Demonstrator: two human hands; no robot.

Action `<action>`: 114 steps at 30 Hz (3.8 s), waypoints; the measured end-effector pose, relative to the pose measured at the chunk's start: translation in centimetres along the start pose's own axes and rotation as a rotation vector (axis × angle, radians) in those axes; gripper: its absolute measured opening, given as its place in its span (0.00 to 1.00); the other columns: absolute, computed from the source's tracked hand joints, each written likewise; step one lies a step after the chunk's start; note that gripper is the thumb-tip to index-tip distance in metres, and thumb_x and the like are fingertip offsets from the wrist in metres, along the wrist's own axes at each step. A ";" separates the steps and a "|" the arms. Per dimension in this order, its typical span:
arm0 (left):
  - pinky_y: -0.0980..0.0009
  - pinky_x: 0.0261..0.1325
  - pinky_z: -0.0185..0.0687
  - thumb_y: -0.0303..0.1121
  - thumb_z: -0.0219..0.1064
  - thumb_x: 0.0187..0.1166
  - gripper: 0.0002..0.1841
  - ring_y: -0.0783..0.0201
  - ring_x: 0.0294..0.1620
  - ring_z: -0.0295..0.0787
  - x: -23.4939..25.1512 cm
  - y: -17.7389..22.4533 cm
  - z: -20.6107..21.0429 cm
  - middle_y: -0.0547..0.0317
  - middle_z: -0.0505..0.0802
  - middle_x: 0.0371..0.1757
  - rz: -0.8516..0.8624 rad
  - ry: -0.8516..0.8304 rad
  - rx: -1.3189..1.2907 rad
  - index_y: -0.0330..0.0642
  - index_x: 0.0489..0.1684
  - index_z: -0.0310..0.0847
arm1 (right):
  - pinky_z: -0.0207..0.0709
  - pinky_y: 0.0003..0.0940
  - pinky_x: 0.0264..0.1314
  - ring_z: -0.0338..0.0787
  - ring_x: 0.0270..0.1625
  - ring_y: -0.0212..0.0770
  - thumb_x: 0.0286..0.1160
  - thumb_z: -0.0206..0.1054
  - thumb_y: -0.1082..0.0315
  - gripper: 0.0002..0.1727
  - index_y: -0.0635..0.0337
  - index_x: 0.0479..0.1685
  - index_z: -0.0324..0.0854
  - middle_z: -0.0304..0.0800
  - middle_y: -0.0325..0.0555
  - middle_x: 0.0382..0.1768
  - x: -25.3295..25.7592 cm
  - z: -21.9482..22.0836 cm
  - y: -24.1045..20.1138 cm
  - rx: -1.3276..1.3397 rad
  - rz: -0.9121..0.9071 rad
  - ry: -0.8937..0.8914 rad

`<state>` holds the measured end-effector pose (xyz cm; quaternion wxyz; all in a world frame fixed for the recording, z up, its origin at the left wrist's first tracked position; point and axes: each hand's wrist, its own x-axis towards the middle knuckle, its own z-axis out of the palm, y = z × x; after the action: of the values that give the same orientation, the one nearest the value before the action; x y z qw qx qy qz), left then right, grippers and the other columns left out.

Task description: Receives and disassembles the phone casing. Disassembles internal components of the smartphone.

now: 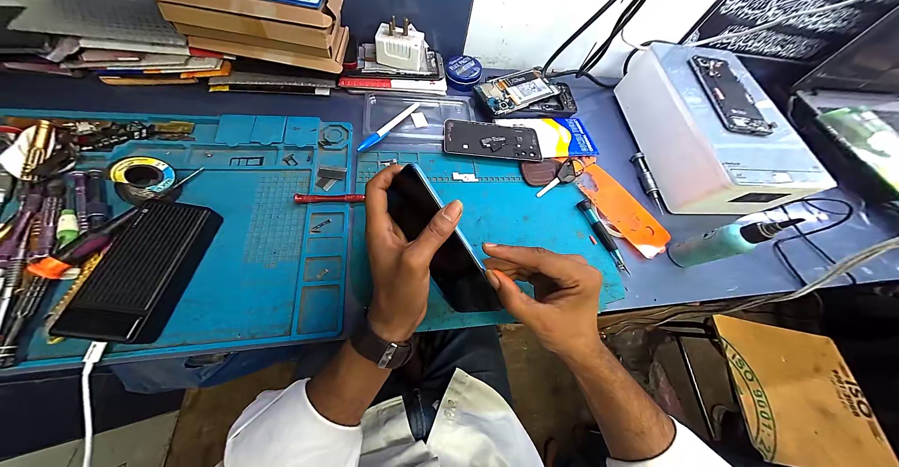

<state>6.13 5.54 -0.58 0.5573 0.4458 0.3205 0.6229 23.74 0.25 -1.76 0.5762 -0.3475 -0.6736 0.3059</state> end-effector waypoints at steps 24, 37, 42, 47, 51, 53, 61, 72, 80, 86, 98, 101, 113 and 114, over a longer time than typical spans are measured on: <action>0.63 0.63 0.88 0.31 0.67 0.83 0.27 0.63 0.65 0.85 0.2 -0.1 0.1 0.57 0.83 0.66 0.026 0.006 0.038 0.51 0.80 0.65 | 0.93 0.31 0.55 0.98 0.48 0.39 0.69 0.73 0.82 0.17 0.71 0.58 0.90 0.98 0.53 0.50 2.5 -1.5 -1.6 0.090 0.288 -0.160; 0.63 0.66 0.86 0.26 0.61 0.77 0.32 0.61 0.67 0.84 0.1 -0.4 0.1 0.52 0.82 0.67 0.188 -0.155 0.091 0.42 0.85 0.59 | 0.92 0.25 0.43 0.95 0.38 0.30 0.69 0.73 0.81 0.19 0.73 0.61 0.87 0.98 0.47 0.41 7.3 0.6 -1.0 -0.020 0.069 -0.047; 0.61 0.68 0.86 0.31 0.74 0.72 0.37 0.58 0.70 0.82 0.0 -0.1 0.4 0.52 0.81 0.70 0.249 -0.172 0.155 0.41 0.84 0.61 | 0.91 0.24 0.41 0.94 0.36 0.29 0.72 0.70 0.81 0.16 0.72 0.59 0.88 0.98 0.48 0.42 10.4 0.8 -1.6 -0.062 0.008 -0.087; 0.61 0.66 0.89 0.27 0.82 0.64 0.41 0.59 0.68 0.84 0.7 1.1 0.9 0.52 0.80 0.70 0.336 -0.191 0.219 0.41 0.79 0.63 | 0.88 0.21 0.37 0.90 0.32 0.25 0.74 0.68 0.81 0.12 0.75 0.54 0.89 0.96 0.47 0.40 10.8 0.1 -2.9 -0.077 -0.140 -0.139; 0.65 0.60 0.92 0.22 0.84 0.57 0.56 0.60 0.64 0.85 1.6 2.6 1.3 0.49 0.79 0.68 0.401 -0.252 0.287 0.41 0.90 0.48 | 0.90 0.23 0.42 0.92 0.36 0.26 0.75 0.67 0.81 0.12 0.76 0.54 0.88 0.96 0.48 0.42 10.2 -1.0 -4.1 -0.071 -0.216 -0.141; 0.66 0.51 0.94 0.22 0.86 0.54 0.59 0.59 0.57 0.87 1.9 2.8 1.3 0.49 0.77 0.62 0.454 -0.275 0.340 0.39 0.91 0.47 | 0.90 0.23 0.43 0.93 0.37 0.26 0.76 0.67 0.80 0.12 0.76 0.53 0.88 0.96 0.48 0.43 9.8 -1.8 -4.5 -0.074 -0.213 -0.174; 0.64 0.58 0.93 0.22 0.85 0.51 0.60 0.59 0.62 0.85 1.5 2.0 1.3 0.50 0.78 0.65 0.509 -0.341 0.395 0.39 0.91 0.45 | 0.93 0.27 0.49 0.96 0.43 0.32 0.75 0.70 0.77 0.12 0.74 0.53 0.89 0.97 0.49 0.47 8.9 -4.1 -5.4 -0.100 -0.162 -0.301; 0.62 0.64 0.90 0.25 0.87 0.50 0.57 0.59 0.64 0.86 1.4 1.7 1.7 0.51 0.81 0.67 0.496 -0.381 0.454 0.33 0.87 0.50 | 0.93 0.23 0.46 0.96 0.40 0.28 0.73 0.72 0.77 0.09 0.70 0.48 0.92 0.98 0.43 0.44 9.2 -5.8 -6.8 -0.120 -0.045 -0.382; 0.62 0.65 0.89 0.28 0.88 0.51 0.55 0.59 0.66 0.84 1.6 1.9 1.6 0.50 0.81 0.68 0.508 -0.383 0.514 0.34 0.85 0.55 | 0.92 0.22 0.43 0.96 0.37 0.27 0.68 0.74 0.76 0.09 0.66 0.46 0.93 0.99 0.40 0.41 9.7 -5.9 -7.3 -0.144 0.012 -0.403; 0.63 0.66 0.87 0.29 0.87 0.51 0.54 0.60 0.66 0.84 1.5 1.8 2.1 0.50 0.81 0.69 0.562 -0.397 0.569 0.32 0.84 0.55 | 0.93 0.23 0.39 0.96 0.35 0.30 0.64 0.75 0.78 0.13 0.66 0.49 0.93 0.98 0.41 0.37 9.8 -6.1 -8.2 -0.140 0.155 -0.390; 0.62 0.77 0.80 0.30 0.85 0.51 0.52 0.56 0.77 0.78 0.1 1.9 3.4 0.45 0.80 0.76 0.652 -0.392 0.665 0.32 0.85 0.60 | 0.91 0.21 0.38 0.94 0.35 0.27 0.65 0.74 0.76 0.13 0.64 0.50 0.91 0.98 0.38 0.41 10.5 -5.3 -9.0 -0.260 0.108 -0.407; 0.63 0.77 0.81 0.31 0.85 0.52 0.57 0.57 0.77 0.79 0.0 2.0 3.1 0.43 0.77 0.80 0.644 -0.370 0.668 0.31 0.90 0.52 | 0.88 0.18 0.31 0.91 0.31 0.25 0.65 0.74 0.77 0.15 0.64 0.53 0.89 0.97 0.36 0.37 11.3 -4.7 -9.2 -0.293 0.099 -0.435; 0.60 0.87 0.72 0.30 0.84 0.52 0.64 0.52 0.90 0.64 0.0 1.7 2.5 0.36 0.63 0.90 0.684 -0.340 0.645 0.30 0.94 0.38 | 0.81 0.15 0.23 0.85 0.23 0.18 0.67 0.73 0.70 0.08 0.55 0.43 0.94 0.92 0.29 0.24 13.4 -2.5 -10.1 -0.529 0.052 -0.498; 0.61 0.87 0.71 0.30 0.85 0.52 0.64 0.52 0.90 0.64 0.1 1.6 2.4 0.36 0.63 0.90 0.688 -0.341 0.647 0.30 0.94 0.38 | 0.79 0.15 0.22 0.84 0.22 0.18 0.67 0.73 0.69 0.09 0.54 0.43 0.94 0.91 0.28 0.23 13.6 -2.3 -10.1 -0.550 0.052 -0.502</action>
<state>7.61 5.12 1.85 0.1973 0.7710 0.2361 0.5576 23.55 5.62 14.46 0.2700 -0.4205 -0.8419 0.2038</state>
